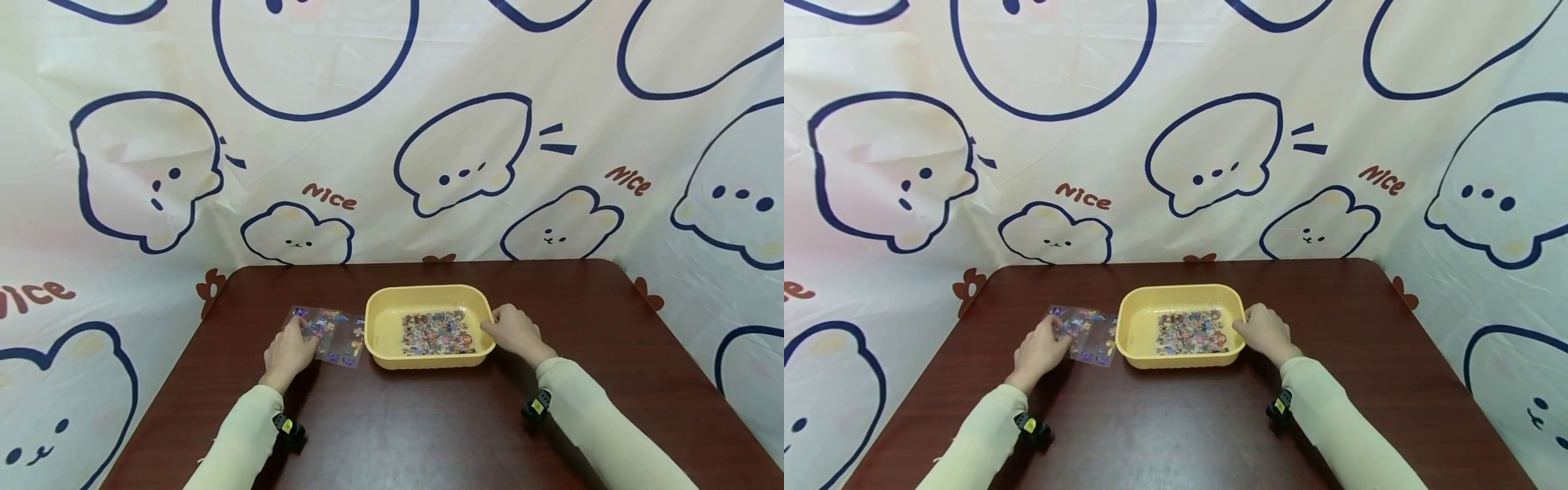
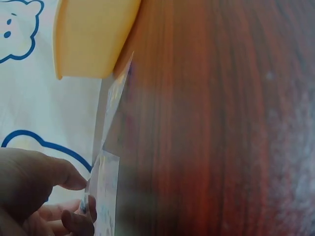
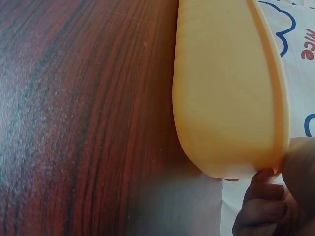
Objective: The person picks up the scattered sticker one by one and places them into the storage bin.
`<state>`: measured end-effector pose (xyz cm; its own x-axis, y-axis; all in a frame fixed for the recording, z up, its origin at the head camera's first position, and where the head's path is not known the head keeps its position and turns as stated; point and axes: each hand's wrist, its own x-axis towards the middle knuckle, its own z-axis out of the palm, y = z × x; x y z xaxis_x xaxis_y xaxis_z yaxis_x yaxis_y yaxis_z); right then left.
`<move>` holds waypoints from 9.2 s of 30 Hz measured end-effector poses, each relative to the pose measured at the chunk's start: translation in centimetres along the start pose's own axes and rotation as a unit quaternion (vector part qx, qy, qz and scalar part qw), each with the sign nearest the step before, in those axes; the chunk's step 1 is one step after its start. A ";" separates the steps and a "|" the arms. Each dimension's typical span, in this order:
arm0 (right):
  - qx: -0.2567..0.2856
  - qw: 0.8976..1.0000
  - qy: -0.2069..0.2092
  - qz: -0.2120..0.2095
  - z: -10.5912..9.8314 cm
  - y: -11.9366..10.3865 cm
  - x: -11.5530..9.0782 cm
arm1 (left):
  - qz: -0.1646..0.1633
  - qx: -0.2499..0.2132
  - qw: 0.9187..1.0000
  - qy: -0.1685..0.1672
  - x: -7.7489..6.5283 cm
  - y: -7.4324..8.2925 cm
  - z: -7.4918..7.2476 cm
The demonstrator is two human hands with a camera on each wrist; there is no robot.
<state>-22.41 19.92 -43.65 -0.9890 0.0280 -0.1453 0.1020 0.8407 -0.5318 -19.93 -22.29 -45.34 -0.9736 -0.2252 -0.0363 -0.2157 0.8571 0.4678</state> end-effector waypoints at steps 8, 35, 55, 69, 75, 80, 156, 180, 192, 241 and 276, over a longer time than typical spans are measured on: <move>0.003 1.000 -0.003 0.003 0.1 0.1 -0.1 | 0.002 -0.006 1.000 -0.015 -0.1 0.2 -0.6; -0.003 1.000 0.003 0.002 0.2 -0.2 -0.5 | 0.027 -0.033 0.999 -0.026 -1.1 0.6 -2.4; 0.001 1.000 0.002 0.002 0.2 -0.1 -0.3 | 0.030 -0.049 0.998 -0.013 -1.7 1.4 -4.0; 0.003 1.000 0.004 0.003 0.2 -0.1 -0.3 | 0.027 -0.059 0.998 -0.007 -1.6 1.5 -4.6; 0.003 1.000 0.006 0.004 0.2 -0.1 -0.4 | 0.028 -0.056 0.998 -0.002 -1.6 1.4 -4.9; 0.002 1.000 0.005 0.003 0.2 -0.3 -0.5 | 0.031 -0.057 0.998 0.000 -1.5 1.5 -5.2; 0.014 1.000 -0.010 0.005 0.1 0.0 -0.1 | 0.069 -0.112 0.991 0.017 -2.3 3.7 -8.5; 0.011 1.000 -0.013 0.003 0.2 0.1 -0.1 | 0.092 -0.118 0.988 0.027 -2.8 6.0 -7.7; 0.010 1.000 -0.007 0.000 0.2 0.0 -0.1 | 0.084 -0.126 0.988 0.025 -2.6 6.9 -7.1; 0.011 1.000 -0.006 0.000 0.3 0.1 -0.1 | 0.078 -0.126 0.988 -0.034 -2.5 10.7 -0.6; 0.019 1.000 -0.019 0.009 0.2 0.3 0.1 | 0.125 -0.095 0.986 -0.049 -3.1 12.0 2.0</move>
<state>-22.45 20.04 -43.99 -0.9823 0.0224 -0.1858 0.1247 0.8188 -0.5603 -19.62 -10.38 -41.41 -0.9992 0.0355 0.0206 0.0405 0.7758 0.6297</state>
